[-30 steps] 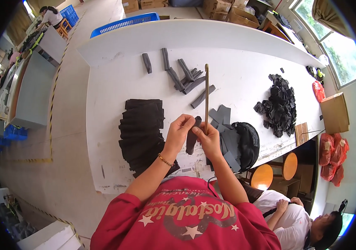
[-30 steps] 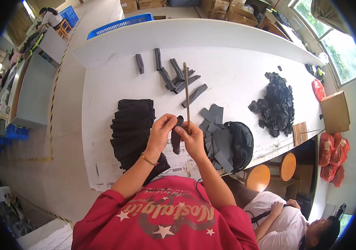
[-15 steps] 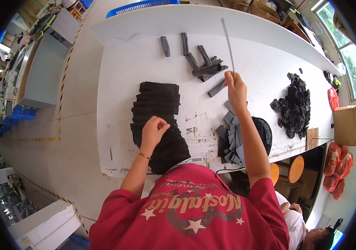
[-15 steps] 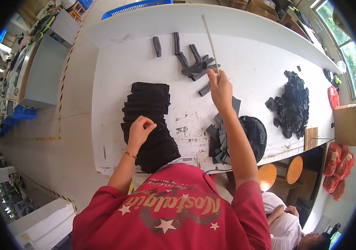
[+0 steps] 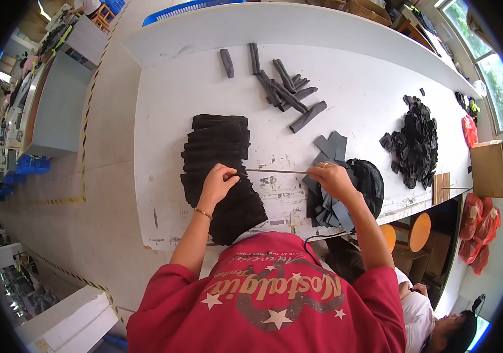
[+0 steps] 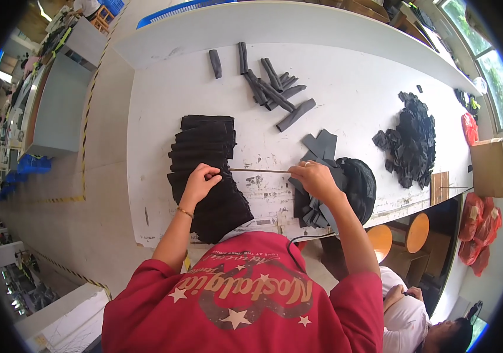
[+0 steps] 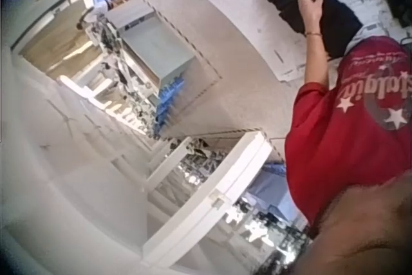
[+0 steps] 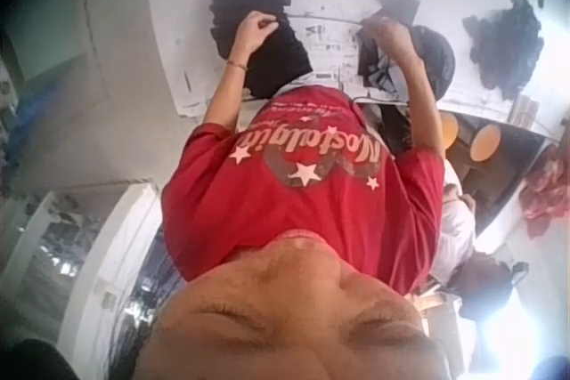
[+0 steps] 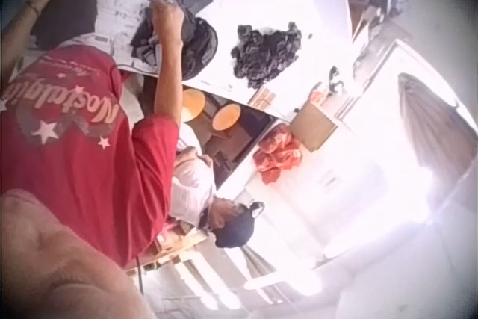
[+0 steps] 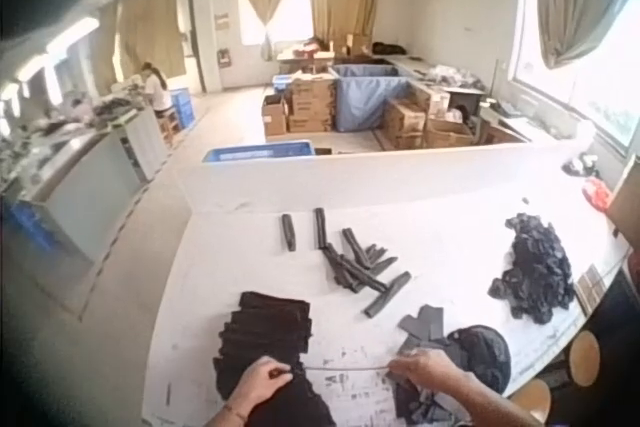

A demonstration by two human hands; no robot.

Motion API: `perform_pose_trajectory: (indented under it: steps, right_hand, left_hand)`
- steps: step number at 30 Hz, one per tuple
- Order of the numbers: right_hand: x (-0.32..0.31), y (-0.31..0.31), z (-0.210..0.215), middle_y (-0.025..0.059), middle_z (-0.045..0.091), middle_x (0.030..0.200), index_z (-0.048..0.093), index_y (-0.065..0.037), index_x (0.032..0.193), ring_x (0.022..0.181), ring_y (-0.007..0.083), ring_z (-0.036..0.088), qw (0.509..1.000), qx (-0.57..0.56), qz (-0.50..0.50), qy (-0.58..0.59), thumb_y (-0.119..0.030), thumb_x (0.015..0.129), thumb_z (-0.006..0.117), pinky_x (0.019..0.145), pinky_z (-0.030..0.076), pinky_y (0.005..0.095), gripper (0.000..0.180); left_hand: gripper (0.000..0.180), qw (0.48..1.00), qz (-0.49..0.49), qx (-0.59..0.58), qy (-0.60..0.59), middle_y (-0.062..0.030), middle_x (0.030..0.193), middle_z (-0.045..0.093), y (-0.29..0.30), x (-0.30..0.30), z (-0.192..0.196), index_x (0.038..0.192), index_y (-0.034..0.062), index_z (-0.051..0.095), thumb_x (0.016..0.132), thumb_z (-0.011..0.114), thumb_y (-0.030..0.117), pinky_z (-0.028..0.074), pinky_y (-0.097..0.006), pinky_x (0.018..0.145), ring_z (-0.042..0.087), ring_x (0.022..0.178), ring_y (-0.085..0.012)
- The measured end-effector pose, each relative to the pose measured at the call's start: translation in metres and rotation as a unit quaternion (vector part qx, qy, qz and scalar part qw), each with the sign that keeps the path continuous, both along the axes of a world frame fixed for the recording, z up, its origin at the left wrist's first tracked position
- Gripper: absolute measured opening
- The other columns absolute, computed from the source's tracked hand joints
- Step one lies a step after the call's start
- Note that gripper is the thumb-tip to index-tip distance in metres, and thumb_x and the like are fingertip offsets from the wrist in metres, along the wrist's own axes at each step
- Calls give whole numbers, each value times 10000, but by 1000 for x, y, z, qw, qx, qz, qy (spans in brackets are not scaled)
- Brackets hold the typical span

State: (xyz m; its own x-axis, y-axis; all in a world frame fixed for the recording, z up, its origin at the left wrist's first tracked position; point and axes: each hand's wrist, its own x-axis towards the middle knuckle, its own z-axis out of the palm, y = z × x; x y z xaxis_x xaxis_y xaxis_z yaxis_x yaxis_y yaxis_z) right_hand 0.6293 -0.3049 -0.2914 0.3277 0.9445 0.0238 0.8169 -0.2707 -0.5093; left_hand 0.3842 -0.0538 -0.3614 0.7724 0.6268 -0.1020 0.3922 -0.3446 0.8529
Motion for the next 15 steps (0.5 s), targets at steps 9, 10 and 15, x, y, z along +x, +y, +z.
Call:
perform_pose_trajectory:
  steps: [9, 10, 15]
  right_hand:
    - [5, 6, -7, 49, 631, 807, 682, -131, 959, 799, 262, 608, 998, -17, 48, -39, -178, 840, 604, 696, 498, 376, 149]
    - [5, 7, -7, 50, 631, 804, 682, -134, 952, 799, 265, 608, 998, -18, 54, -40, -178, 834, 602, 699, 498, 377, 148]
    - [-1, 14, -10, 63, 638, 814, 673, -145, 908, 835, 269, 618, 993, -62, 76, -67, -151, 803, 595, 721, 496, 383, 131]
  left_hand:
    - [113, 999, -30, -31, 30, -65, 821, 615, 2, -1, -2, 824, 11, 697, 747, 721, 91, 505, -284, 688, 623, 727, -170]
    - [113, 999, -31, -32, 26, -69, 821, 616, 2, -1, -1, 819, 15, 698, 745, 723, 97, 500, -290, 691, 617, 725, -177]
    - [99, 995, -77, 60, 2, -82, 832, 622, 0, 6, 8, 790, 38, 692, 725, 720, 108, 470, -331, 738, 583, 784, -234]
